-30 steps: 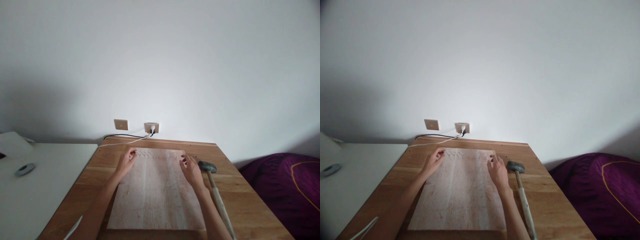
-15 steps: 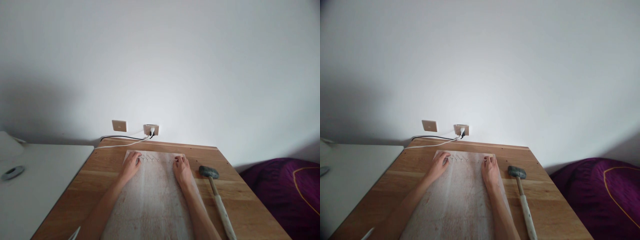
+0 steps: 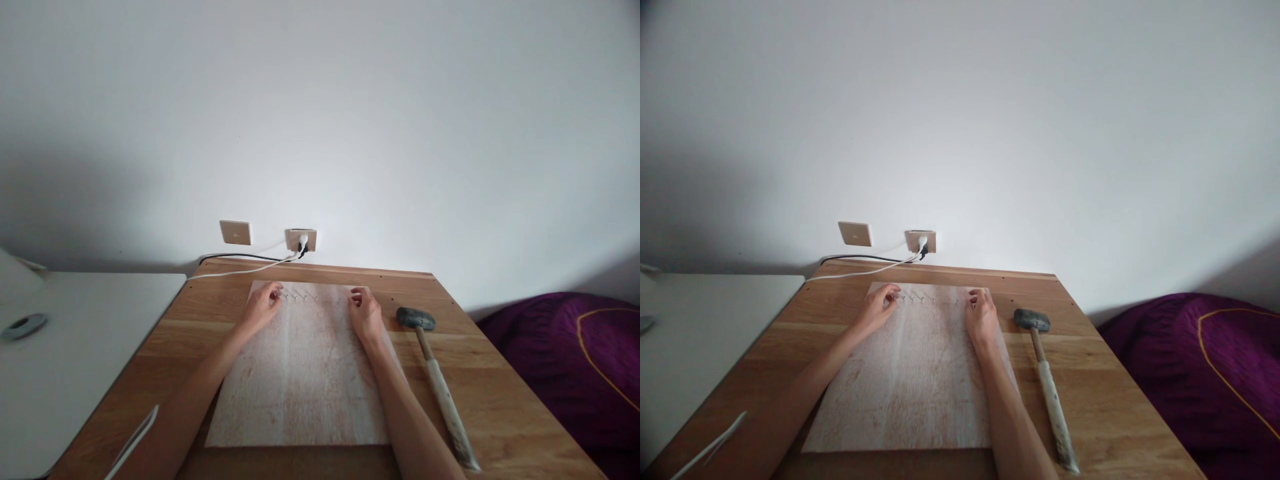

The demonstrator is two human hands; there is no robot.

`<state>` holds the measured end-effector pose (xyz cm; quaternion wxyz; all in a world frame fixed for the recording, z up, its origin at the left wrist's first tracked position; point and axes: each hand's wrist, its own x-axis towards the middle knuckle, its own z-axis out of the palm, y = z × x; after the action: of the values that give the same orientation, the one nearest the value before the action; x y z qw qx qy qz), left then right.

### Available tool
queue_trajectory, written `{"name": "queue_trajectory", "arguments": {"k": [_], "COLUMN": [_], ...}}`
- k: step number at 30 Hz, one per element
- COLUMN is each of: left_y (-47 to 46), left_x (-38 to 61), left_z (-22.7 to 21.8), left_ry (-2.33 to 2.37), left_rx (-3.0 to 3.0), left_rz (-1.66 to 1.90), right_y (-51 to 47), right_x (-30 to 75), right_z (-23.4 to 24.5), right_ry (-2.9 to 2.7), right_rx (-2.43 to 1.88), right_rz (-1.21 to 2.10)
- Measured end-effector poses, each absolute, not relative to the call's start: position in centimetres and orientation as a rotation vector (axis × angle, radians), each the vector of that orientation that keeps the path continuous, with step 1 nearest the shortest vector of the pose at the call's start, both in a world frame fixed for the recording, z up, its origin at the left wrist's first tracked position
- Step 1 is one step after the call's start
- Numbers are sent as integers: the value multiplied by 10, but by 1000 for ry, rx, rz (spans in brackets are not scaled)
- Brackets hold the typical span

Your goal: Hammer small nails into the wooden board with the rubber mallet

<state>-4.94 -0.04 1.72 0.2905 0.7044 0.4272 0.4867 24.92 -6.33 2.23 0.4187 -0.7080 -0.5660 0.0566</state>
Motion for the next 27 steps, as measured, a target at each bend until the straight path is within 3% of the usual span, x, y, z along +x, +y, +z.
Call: {"name": "queue_trajectory", "arguments": {"k": [27], "left_y": [1], "left_x": [-52], "left_z": [15], "left_ry": [1245], "left_rx": [2174], "left_rz": [1198], "right_y": [-59], "right_x": [241], "right_z": [25], "right_ry": [-1468], "right_rx": [-1528], "right_rz": [269]}}
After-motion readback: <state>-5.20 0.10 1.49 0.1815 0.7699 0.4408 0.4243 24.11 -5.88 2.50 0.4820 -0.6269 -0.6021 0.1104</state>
